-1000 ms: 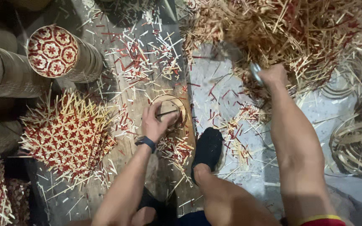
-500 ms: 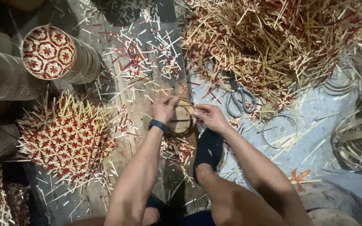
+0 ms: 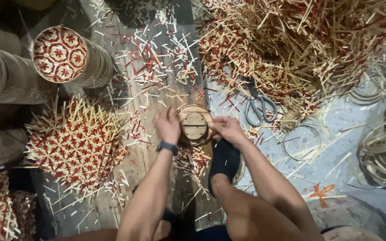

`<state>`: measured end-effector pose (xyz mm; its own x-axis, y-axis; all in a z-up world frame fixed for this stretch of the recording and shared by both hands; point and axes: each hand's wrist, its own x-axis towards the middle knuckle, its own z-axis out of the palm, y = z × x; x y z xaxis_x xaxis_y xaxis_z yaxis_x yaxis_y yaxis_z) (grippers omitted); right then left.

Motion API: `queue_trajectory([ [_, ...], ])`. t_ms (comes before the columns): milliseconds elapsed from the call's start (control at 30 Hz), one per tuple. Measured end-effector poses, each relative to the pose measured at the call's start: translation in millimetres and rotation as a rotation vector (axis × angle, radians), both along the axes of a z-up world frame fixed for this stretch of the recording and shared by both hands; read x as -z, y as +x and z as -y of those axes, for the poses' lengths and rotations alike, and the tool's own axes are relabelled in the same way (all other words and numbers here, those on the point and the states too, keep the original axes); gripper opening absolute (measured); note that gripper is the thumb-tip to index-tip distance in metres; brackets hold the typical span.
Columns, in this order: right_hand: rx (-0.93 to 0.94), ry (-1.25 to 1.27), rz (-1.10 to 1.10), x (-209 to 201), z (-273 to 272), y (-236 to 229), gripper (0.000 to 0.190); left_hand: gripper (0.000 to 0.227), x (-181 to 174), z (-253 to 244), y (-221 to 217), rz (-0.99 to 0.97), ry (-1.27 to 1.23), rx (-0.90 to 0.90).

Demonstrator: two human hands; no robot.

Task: The person assembles a decorative bamboo panel into a wooden frame, securing it and then using a tool to trim excess bamboo material from around the edges.

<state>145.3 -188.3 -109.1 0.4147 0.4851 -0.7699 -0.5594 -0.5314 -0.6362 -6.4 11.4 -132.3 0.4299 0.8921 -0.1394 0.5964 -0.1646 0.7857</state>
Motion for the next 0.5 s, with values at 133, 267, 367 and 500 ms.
queue_trajectory([
  [133,0.097,0.027,-0.055,2.7,6.7,-9.7,0.025,0.031,-15.0,1.5,-38.1,-0.021,-0.462,-0.074],
  [267,0.105,-0.020,-0.044,7.5,2.2,-9.7,0.021,0.031,-26.5,2.8,-33.3,-0.009,-0.779,-0.227],
  [367,0.087,-0.074,-0.010,4.5,-1.2,-5.3,0.020,0.028,-30.7,5.3,-23.2,-0.090,-0.791,-0.304],
  [500,0.096,-0.064,0.039,-10.0,-4.1,-8.2,0.023,0.032,-39.4,8.7,-25.7,0.038,-0.716,-0.314],
])
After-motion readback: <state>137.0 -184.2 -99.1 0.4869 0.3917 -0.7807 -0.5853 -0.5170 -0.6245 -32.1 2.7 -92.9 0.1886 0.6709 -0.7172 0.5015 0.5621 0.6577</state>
